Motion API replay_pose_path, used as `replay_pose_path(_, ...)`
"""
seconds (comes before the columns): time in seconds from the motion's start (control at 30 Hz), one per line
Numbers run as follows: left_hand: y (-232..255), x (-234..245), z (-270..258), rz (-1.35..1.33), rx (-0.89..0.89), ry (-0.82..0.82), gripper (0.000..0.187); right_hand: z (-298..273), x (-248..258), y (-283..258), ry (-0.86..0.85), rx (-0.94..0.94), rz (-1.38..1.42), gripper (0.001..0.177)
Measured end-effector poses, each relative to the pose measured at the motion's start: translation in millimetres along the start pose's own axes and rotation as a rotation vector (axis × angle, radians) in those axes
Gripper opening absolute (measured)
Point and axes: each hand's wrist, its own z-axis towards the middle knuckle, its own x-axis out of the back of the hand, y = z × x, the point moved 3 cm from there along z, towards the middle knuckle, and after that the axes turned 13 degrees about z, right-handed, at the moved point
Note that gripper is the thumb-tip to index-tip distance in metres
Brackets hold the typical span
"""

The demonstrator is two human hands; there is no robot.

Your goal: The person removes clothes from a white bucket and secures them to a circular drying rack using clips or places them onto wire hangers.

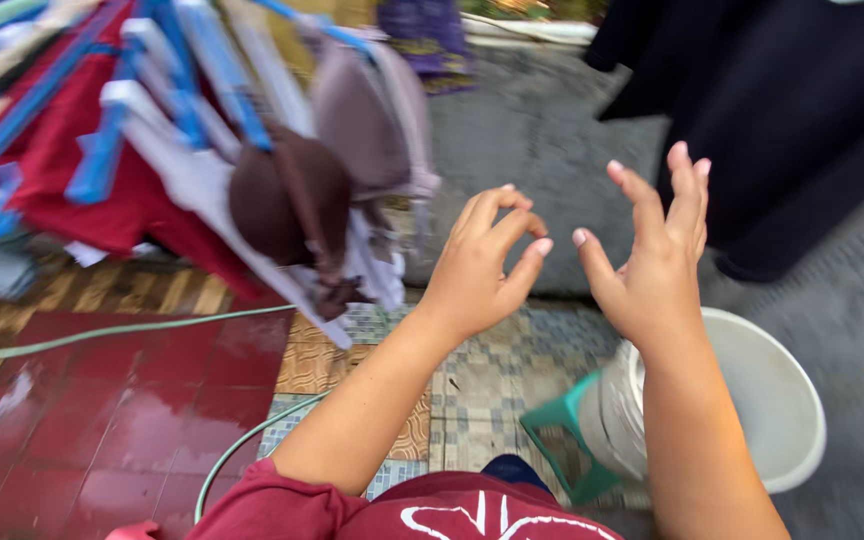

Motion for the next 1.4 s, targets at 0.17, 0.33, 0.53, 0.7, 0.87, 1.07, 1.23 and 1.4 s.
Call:
replay_pose_path(0.17,5,-99,-31,-0.140,0.073,-0.223,0.015,-79,55,71,0.002,-0.267,-0.137,0.064)
replay_pose_path(0.33,29,-188,-56,-0.204,0.071,-0.446,0.012,-148,88,159,-0.014,-0.515,-0.197,0.062)
replay_pose_path(0.53,66,-287,-86,-0.203,0.108,-0.598,0.014,-216,113,270,-0.040,-0.630,-0.203,0.060)
replay_pose_path(0.7,83,-347,-102,-0.134,0.125,-0.640,0.022,-277,104,383,-0.224,-0.880,-0.065,0.048)
replay_pose_path(0.87,87,-367,-118,-0.063,0.194,-0.692,0.026,-345,59,492,-0.413,-1.223,0.021,0.049)
replay_pose_path(1.07,82,-371,-126,0.027,0.264,-0.810,0.023,-409,5,535,-0.365,-1.047,-0.031,0.106)
replay_pose_path(1.23,77,-372,-137,0.007,0.277,-0.799,0.022,-426,-29,517,-0.674,-1.201,0.116,0.069)
replay_pose_path(1.4,75,-385,-150,-0.140,0.478,-0.997,0.024,-359,10,424,-0.585,-1.230,0.243,0.047)
